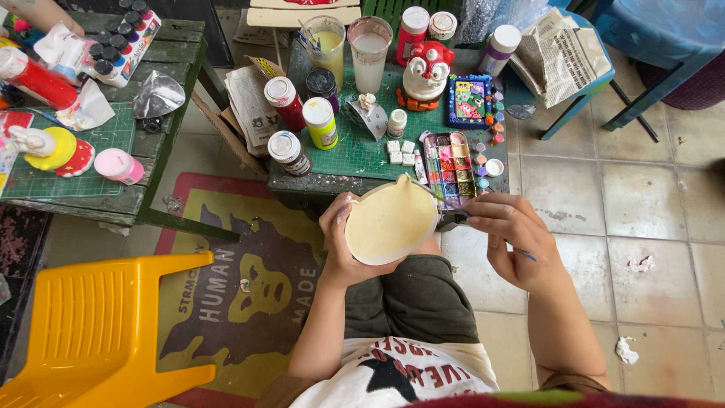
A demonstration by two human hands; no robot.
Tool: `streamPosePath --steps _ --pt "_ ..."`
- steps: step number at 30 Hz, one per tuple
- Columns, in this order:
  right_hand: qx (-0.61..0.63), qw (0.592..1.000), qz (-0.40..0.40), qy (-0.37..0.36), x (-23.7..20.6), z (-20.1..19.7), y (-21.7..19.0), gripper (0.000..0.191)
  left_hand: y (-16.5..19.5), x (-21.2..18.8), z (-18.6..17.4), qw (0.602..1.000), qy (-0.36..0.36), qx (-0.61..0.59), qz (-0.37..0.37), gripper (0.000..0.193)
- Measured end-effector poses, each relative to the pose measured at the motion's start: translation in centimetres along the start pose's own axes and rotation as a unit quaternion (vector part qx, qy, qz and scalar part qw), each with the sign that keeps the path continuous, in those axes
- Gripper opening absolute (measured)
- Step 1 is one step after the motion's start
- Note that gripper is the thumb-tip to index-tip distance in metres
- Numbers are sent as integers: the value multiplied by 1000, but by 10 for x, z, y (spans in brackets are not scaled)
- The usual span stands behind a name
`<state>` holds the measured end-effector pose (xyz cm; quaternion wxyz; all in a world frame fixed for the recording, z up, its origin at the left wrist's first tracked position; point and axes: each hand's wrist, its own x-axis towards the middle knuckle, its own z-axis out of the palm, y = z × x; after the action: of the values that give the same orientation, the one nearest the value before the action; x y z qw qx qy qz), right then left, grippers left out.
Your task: The person sits on the floor holding a plaster figurine on their lap and paints its surface with a brush, repeatedly dipping the brush into a watercolor palette on a low table and applying paint to different areas of the figurine.
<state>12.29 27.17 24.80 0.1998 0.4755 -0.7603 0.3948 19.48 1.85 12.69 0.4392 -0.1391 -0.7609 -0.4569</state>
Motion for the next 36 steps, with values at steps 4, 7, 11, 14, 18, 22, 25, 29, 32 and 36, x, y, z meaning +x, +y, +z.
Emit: streamPosePath --steps 4,7,11,14,18,22,25,29,32,36 --pt "31 999 10 3 -1 -2 -2 24 3 3 1 1000 3 4 3 117" --pt "31 999 -5 -8 1 1 -2 23 5 5 2 1000 3 20 16 116" --pt "62 998 -19 -24 2 7 -5 22 6 6 4 999 8 30 7 115" --pt "9 1000 -17 9 0 10 -5 23 4 5 5 999 10 39 10 115" --pt "113 992 49 20 -8 17 0 19 1 2 4 999 0 34 4 115" --pt "144 976 141 88 -13 26 7 15 -1 0 3 999 0 43 9 114" --pt "154 970 143 124 -14 30 10 16 -3 2 3 999 -8 48 3 113" --pt "198 963 148 105 -18 37 9 17 -2 0 4 999 1 47 7 112" --pt "126 965 177 146 -18 41 8 16 -3 -1 2 999 -13 51 1 112" --pt "173 967 130 136 -17 42 7 17 -4 -1 4 999 -10 51 -5 112"
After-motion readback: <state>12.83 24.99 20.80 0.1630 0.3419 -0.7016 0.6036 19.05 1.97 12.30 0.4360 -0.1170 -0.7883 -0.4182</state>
